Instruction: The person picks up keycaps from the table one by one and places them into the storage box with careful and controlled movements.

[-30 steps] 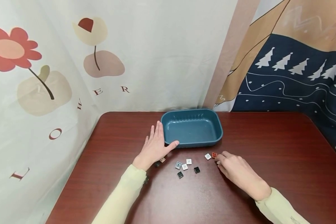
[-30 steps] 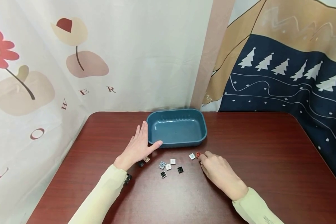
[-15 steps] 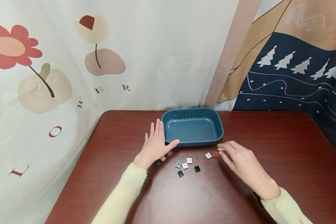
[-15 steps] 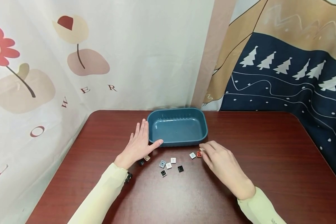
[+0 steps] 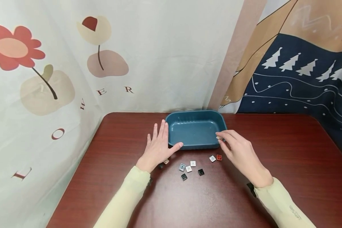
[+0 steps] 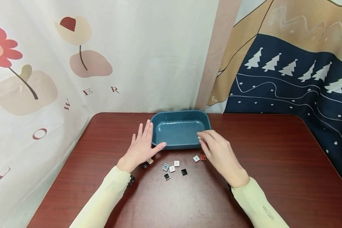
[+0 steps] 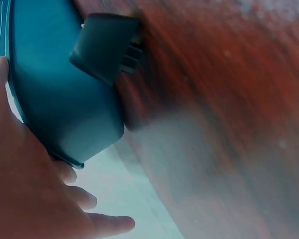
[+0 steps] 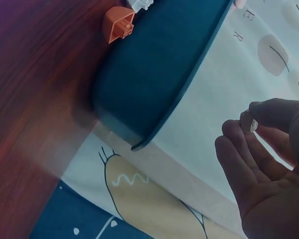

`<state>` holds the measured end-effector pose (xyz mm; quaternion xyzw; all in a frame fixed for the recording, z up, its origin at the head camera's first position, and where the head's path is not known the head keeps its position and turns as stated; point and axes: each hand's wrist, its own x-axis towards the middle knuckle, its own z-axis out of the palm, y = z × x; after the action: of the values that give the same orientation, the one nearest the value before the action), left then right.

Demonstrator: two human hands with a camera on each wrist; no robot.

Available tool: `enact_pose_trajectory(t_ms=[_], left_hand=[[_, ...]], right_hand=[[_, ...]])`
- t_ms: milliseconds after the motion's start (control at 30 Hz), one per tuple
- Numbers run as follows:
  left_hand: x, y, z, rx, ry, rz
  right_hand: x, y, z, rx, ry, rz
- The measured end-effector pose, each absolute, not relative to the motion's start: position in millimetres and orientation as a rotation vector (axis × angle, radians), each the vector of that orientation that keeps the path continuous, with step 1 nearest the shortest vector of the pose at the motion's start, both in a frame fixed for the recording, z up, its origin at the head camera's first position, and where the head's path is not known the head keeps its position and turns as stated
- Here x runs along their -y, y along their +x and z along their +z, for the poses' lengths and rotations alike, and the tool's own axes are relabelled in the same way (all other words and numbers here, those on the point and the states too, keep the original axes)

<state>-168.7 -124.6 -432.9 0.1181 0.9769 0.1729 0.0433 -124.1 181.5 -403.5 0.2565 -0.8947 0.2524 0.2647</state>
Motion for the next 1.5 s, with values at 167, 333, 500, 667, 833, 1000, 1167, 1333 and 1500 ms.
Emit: enact_pose_trajectory(t_ms=[167,333,500,667,833,1000,1167,1333,1500], left_hand=[[125.2,-169.2,-433.6,-3.001,0.377,0.529],[125.8,-169.7,-433.5,-2.993,0.376,0.522],[125.5,-170.1,-434.1,-2.984,0.375,0.515],[124.8,-171.1,-434.6,-2.982,0.377,0.522],[124.5,-171.1,-433.9,-2.972,0.375,0.519],[125.0,-170.1,-433.1,-2.967,0.375,0.503],[125.3,-170.5,-433.8,-2.966,0.373,0.522],[125.7,-171.2,-435.2,-2.971,0.372,0.538],[126.4,-169.9,-435.0,-2.971,0.379,0.549]], right_hand=[[-173.7,-137.1,-406.7,2.401,0.702,0.716],[-167.7,-149.8,-411.4,2.423,0.687,0.719],[-162.3,-160.1,-414.6,2.489,0.701,0.702],[-157.0,-169.2,-414.8,2.562,0.711,0.681],[-152.2,-178.2,-413.6,2.638,0.668,0.670],[-147.0,-186.5,-413.4,2.715,0.623,0.682],[-142.8,-191.6,-414.5,2.787,0.608,0.683],[-143.6,-193.2,-414.0,2.797,0.616,0.694],[-154.4,-182.6,-406.3,2.764,0.552,0.747]])
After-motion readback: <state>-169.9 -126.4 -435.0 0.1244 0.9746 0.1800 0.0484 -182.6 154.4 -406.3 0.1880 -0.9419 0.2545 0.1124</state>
